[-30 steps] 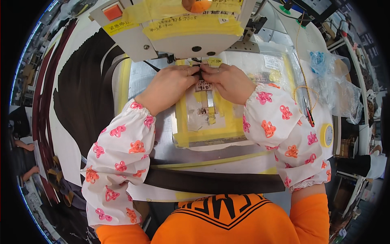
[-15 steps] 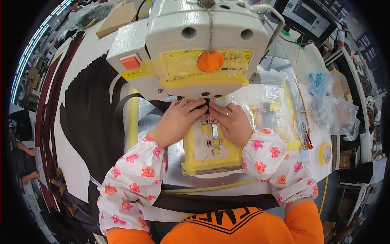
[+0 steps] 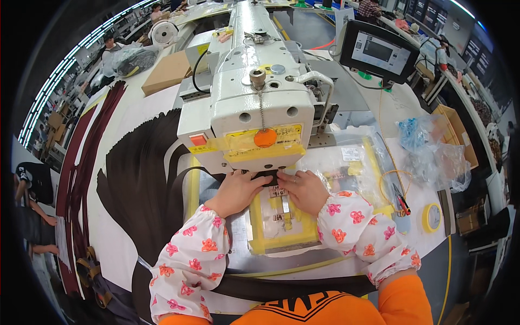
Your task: Operating a specialized sewing and punching machine machine to stitch together or add hardware to woven or synthetic leather strap loops.
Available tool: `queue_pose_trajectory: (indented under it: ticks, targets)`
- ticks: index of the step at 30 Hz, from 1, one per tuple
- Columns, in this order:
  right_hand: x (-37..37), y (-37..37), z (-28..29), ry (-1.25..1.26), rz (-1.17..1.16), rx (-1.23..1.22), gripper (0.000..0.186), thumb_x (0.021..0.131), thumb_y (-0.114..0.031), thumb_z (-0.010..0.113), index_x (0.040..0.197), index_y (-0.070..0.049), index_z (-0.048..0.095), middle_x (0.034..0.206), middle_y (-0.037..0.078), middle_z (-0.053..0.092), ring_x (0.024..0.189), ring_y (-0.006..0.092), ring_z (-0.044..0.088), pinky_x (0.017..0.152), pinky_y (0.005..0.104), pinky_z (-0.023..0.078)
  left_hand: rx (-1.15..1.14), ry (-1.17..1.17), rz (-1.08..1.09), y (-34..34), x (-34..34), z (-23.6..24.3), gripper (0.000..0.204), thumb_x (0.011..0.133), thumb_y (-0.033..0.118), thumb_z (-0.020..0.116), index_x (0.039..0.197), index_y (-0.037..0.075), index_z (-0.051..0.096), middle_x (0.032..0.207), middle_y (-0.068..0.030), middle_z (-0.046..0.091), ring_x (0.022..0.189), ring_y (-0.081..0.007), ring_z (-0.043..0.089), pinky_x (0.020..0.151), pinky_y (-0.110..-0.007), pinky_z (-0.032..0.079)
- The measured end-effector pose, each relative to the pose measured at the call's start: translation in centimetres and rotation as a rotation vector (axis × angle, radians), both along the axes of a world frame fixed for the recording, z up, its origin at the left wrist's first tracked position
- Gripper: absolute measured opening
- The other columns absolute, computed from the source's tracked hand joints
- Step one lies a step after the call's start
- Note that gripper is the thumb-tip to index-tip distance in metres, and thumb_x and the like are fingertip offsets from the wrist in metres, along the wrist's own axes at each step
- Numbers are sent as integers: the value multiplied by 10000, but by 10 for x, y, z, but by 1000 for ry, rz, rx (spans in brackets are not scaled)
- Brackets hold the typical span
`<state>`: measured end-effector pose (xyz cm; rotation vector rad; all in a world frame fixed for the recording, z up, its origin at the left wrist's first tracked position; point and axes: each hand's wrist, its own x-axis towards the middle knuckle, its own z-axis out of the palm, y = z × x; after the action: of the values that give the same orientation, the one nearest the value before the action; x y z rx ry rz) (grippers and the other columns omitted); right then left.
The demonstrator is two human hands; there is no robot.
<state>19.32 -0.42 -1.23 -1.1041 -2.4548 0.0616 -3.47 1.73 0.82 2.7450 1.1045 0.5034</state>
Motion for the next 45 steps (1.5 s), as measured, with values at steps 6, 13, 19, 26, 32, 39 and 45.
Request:
queue_pose_trajectory:
  ticks: [6,13,19,26,32,39,45]
  targets:
    - [6,3,13,-76,38,-18,286,746,-111,575,1022,-116,648,1172,24,607,752,199,581,713,327,431,92,-33,-24,1,1,-2,268,834,209,557,1093,182,620,1072,-79,608,930,-318,567,816,-417,405]
    - [6,7,11,-144,23,-5,236,785,-167,562,999,-163,660,1130,-30,623,790,157,588,742,320,398,62,-27,-19,-1,2,4,252,823,193,563,1064,165,630,1007,-86,629,841,-304,596,746,-398,452]
    - [6,14,12,-92,58,-10,222,788,-179,565,980,-184,676,1033,-30,657,795,157,580,757,328,378,20,-142,-17,7,-3,-8,223,817,185,580,1026,136,644,942,-97,635,855,-301,600,751,-391,470]
    - [8,29,5,-69,80,8,239,791,-210,571,1004,-200,681,829,-1,664,804,180,570,766,342,364,119,-129,14,9,-10,-16,197,807,151,611,988,86,655,949,-111,621,900,-311,575,798,-391,451]
    - [6,25,12,-79,60,52,261,785,-168,566,1024,-181,669,925,2,641,865,183,550,762,344,376,162,-184,34,9,-6,-18,209,795,121,606,997,100,658,953,-101,632,869,-300,603,755,-384,478]
    - [3,17,6,22,0,148,337,717,-94,574,1043,-133,651,1055,-5,605,948,196,517,787,346,409,184,-227,60,2,5,-11,267,763,91,578,1018,111,653,960,-102,634,887,-289,610,768,-378,484]
    - [3,1,-3,-17,30,125,350,713,-81,569,1055,-115,637,1162,36,581,963,205,510,786,353,429,325,109,-82,-16,7,1,245,763,145,551,1001,100,588,1109,-97,557,1083,-241,506,921,-381,400]
